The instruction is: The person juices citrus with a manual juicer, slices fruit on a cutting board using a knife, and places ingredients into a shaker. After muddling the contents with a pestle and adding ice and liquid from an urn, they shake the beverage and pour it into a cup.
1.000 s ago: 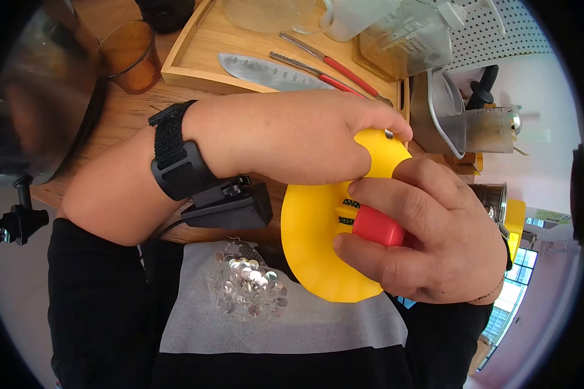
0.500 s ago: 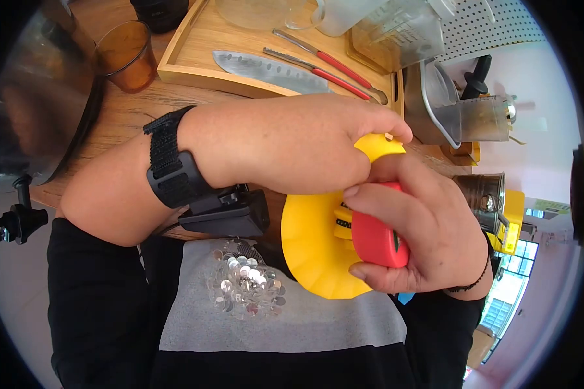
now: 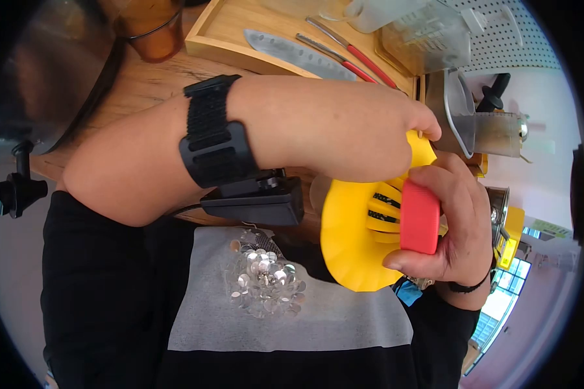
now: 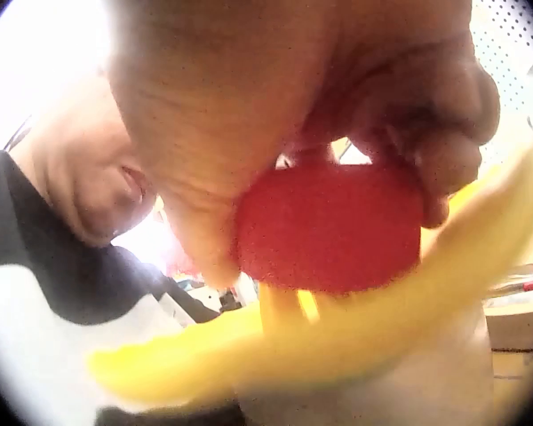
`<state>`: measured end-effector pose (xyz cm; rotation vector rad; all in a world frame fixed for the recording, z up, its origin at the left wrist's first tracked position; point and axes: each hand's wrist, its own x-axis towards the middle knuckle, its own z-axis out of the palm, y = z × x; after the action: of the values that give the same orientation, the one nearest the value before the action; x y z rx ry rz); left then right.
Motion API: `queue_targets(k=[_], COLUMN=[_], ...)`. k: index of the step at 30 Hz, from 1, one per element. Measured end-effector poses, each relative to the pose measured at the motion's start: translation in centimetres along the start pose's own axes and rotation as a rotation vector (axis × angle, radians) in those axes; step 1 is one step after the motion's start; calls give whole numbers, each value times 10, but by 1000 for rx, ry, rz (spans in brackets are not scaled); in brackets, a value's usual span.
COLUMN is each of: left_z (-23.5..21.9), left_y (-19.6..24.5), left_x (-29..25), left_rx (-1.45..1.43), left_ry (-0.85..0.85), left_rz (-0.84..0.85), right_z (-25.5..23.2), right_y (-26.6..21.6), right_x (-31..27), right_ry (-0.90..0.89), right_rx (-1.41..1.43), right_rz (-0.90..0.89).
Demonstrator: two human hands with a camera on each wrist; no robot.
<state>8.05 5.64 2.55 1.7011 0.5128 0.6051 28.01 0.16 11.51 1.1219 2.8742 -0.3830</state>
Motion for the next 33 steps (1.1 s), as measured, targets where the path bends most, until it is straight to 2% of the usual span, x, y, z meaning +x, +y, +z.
queue_targets(k=[2, 4, 5, 7, 10, 14, 16, 17, 19, 23, 25, 28, 29, 30, 32, 33], left_z=[0, 1, 2, 6, 6, 10, 11, 9, 2, -12, -19, -20, -15, -11, -4, 0], left_y=[0, -2, -5, -15, -14, -14, -16, -13, -4, 2, -2, -6, -6, -7, -10, -19], left_x=[0, 1, 2, 5, 4, 2, 4, 3, -1, -2, -1, -10, -14, -19, -27, -30], left_rx=[15, -11, -12, 131, 52, 53, 150, 155, 0, 183, -206, -264, -458, -447, -633, -657], left_ry=[12, 27, 25, 159, 144, 148, 179, 172, 3, -55, -199, -253, -289, -293, -242, -210], left_rz=[8, 0, -1, 218, 169, 149, 265, 269, 77, 73, 25, 83, -10, -17, -40, 80], right_z=[4, 3, 5, 9, 3, -4, -2, 0, 6, 13, 16, 16, 15, 15, 15, 13], right_y=[5, 6, 7, 12, 14, 4, -3, -4, -3, 0, 3, 5, 7, 8, 11, 13], right_x=[0, 0, -1, -6, -13, -9, -6, -7, -8, -14, -17, -17, -19, -19, -19, -18], right_ry=[48, 80, 80, 147, 100, -3, 16, 24, 108, 171, 152, 160, 129, 142, 143, 156], right_rx=[-23, 176, 178, 210, 300, 170, 163, 161, 170, 152, 138, 216, 259, 262, 309, 309], right_rz=[-20, -20, -18, -80, -156, -106, 7, 12, -22, 1, -32, -63, -54, -56, -92, -95])
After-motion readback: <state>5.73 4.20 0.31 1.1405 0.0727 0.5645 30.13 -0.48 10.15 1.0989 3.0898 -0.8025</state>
